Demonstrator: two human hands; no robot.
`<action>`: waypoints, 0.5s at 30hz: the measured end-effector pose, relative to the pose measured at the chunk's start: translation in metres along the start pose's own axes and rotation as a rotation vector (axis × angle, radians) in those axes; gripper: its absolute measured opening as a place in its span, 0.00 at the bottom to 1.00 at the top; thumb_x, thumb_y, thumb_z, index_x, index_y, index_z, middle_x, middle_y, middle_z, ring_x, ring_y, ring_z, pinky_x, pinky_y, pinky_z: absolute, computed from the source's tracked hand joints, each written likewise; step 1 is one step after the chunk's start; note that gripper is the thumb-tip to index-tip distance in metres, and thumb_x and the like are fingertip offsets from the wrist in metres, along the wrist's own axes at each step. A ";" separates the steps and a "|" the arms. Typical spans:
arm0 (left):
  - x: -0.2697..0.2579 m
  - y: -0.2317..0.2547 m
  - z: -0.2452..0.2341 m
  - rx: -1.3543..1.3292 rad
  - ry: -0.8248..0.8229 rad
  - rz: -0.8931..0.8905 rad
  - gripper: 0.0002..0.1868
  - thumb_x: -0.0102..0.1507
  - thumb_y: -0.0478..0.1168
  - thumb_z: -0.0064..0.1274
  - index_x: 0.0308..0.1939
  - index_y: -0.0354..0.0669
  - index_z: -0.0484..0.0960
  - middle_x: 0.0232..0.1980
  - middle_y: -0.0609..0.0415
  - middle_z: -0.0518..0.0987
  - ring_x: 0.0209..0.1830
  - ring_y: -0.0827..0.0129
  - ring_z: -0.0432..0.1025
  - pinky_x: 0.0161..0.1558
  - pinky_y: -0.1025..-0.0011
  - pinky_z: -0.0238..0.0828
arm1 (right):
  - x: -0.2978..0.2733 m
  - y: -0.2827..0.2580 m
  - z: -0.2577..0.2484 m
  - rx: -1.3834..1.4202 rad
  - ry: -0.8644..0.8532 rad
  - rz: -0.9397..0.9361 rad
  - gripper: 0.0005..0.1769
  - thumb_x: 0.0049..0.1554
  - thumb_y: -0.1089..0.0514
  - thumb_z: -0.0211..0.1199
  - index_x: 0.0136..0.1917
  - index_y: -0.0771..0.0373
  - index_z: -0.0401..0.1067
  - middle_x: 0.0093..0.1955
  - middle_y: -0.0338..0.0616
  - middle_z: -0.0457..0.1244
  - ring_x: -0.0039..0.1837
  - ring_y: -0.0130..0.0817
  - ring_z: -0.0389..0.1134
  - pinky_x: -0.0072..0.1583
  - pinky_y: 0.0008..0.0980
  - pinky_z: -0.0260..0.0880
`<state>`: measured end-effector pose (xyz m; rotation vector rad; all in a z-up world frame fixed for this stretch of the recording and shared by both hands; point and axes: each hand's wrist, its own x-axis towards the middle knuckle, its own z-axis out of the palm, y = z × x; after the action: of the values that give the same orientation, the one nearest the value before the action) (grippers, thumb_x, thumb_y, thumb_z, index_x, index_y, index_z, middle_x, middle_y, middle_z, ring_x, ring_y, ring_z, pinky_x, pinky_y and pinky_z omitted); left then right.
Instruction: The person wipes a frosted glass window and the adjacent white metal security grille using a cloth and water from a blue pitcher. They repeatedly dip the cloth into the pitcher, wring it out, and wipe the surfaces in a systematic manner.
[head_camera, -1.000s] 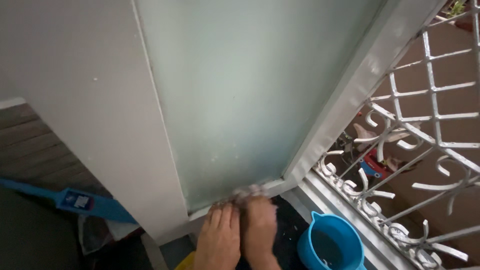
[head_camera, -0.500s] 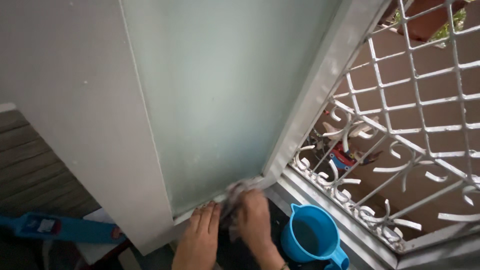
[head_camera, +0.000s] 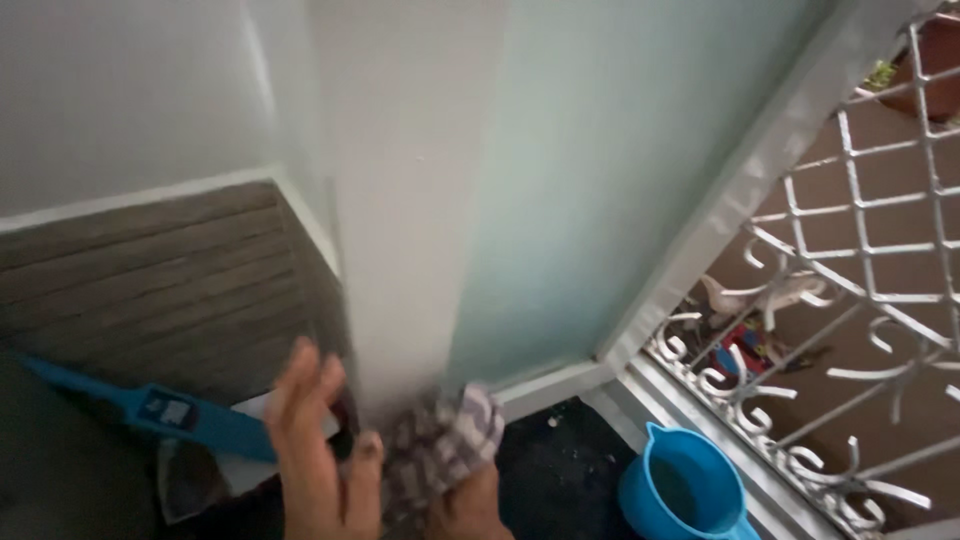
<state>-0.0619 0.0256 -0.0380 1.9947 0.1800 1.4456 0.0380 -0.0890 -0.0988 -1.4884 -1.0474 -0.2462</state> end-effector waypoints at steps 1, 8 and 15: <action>0.022 -0.003 -0.003 -0.187 -0.039 -0.078 0.35 0.75 0.56 0.35 0.74 0.28 0.57 0.78 0.35 0.59 0.81 0.48 0.53 0.77 0.56 0.45 | 0.009 -0.009 0.005 0.045 0.007 0.011 0.15 0.56 0.61 0.60 0.55 0.70 0.74 0.57 0.55 0.67 0.60 0.54 0.68 0.63 0.52 0.68; 0.052 -0.026 -0.013 -0.571 -0.378 -0.525 0.60 0.60 0.80 0.18 0.77 0.30 0.52 0.78 0.41 0.63 0.79 0.55 0.56 0.75 0.64 0.45 | 0.154 -0.083 0.014 -0.556 0.297 -0.678 0.24 0.60 0.47 0.63 0.68 0.54 0.70 0.79 0.50 0.53 0.86 0.56 0.43 0.83 0.73 0.31; 0.042 -0.053 -0.014 -0.646 -0.456 -0.657 0.64 0.56 0.83 0.15 0.77 0.32 0.57 0.75 0.41 0.65 0.76 0.55 0.59 0.73 0.60 0.50 | 0.293 -0.172 -0.036 -0.783 0.375 -0.623 0.33 0.68 0.56 0.54 0.82 0.67 0.54 0.84 0.64 0.45 0.86 0.63 0.41 0.84 0.54 0.33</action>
<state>-0.0444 0.0918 -0.0326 1.4659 0.1257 0.5159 0.0961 -0.0136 0.2295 -1.6393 -1.1316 -1.4527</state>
